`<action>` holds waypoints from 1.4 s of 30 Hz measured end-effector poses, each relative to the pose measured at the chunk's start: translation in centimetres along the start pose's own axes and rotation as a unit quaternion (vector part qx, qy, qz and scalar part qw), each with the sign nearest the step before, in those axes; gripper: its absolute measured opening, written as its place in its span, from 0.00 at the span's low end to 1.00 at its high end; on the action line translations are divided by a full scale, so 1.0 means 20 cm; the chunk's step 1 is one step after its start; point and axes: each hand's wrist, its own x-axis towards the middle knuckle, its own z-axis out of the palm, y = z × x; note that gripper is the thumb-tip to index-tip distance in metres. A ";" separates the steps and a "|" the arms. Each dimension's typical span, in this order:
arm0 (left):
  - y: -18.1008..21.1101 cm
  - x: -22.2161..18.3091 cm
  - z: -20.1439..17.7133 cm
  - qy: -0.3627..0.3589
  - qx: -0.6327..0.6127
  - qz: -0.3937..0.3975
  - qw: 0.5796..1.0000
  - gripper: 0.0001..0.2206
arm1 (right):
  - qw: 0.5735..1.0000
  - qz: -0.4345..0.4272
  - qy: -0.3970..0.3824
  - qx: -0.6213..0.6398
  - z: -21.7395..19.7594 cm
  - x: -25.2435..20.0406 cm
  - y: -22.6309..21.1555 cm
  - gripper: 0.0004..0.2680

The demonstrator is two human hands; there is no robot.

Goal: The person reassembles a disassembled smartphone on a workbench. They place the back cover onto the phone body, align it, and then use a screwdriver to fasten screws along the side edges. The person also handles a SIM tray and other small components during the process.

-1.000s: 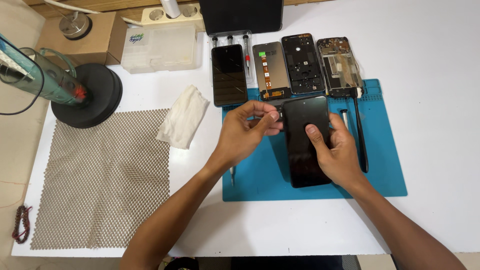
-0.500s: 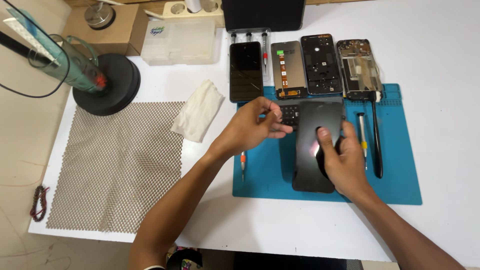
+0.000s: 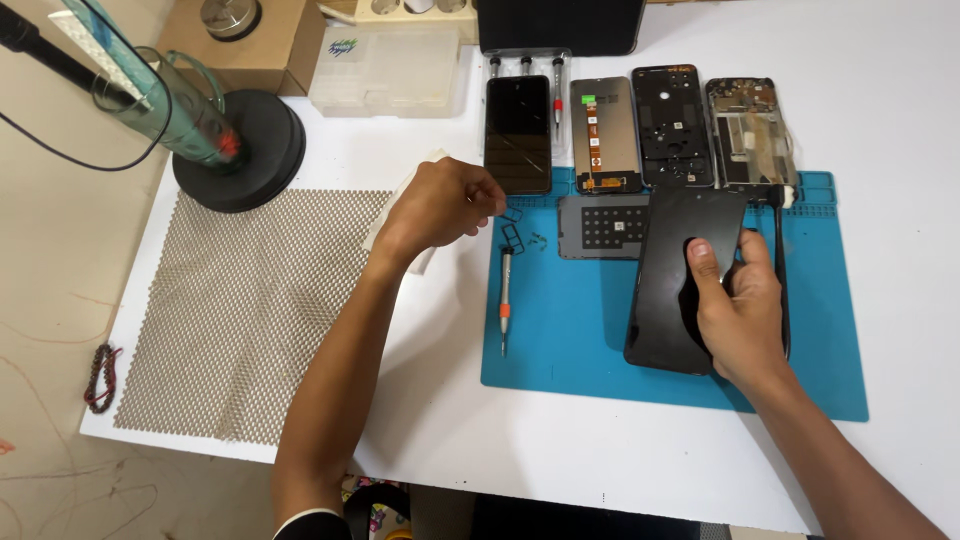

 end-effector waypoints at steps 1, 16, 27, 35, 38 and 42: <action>-0.01 0.00 0.00 -0.008 0.006 0.001 1.000 0.06 | 1.000 -0.014 -0.006 0.012 0.00 0.00 0.01 0.11; 0.03 -0.01 0.06 -0.012 0.020 0.035 0.999 0.04 | 0.995 -0.065 -0.004 0.072 -0.05 0.03 0.03 0.09; 0.08 -0.01 0.24 -0.091 -0.045 0.063 0.993 0.06 | 0.986 -0.013 -0.019 0.163 -0.11 0.08 0.02 0.05; 0.14 -0.10 0.41 -0.133 -0.018 0.157 0.978 0.05 | 0.968 0.129 -0.071 0.203 -0.17 0.12 -0.03 0.11; 0.16 -0.13 0.44 -0.110 0.016 0.173 0.979 0.04 | 0.984 0.125 -0.057 0.114 -0.14 0.10 -0.04 0.10; 0.16 -0.15 0.44 -0.113 0.038 0.150 0.981 0.04 | 0.995 0.074 -0.060 -0.013 -0.08 0.09 -0.02 0.12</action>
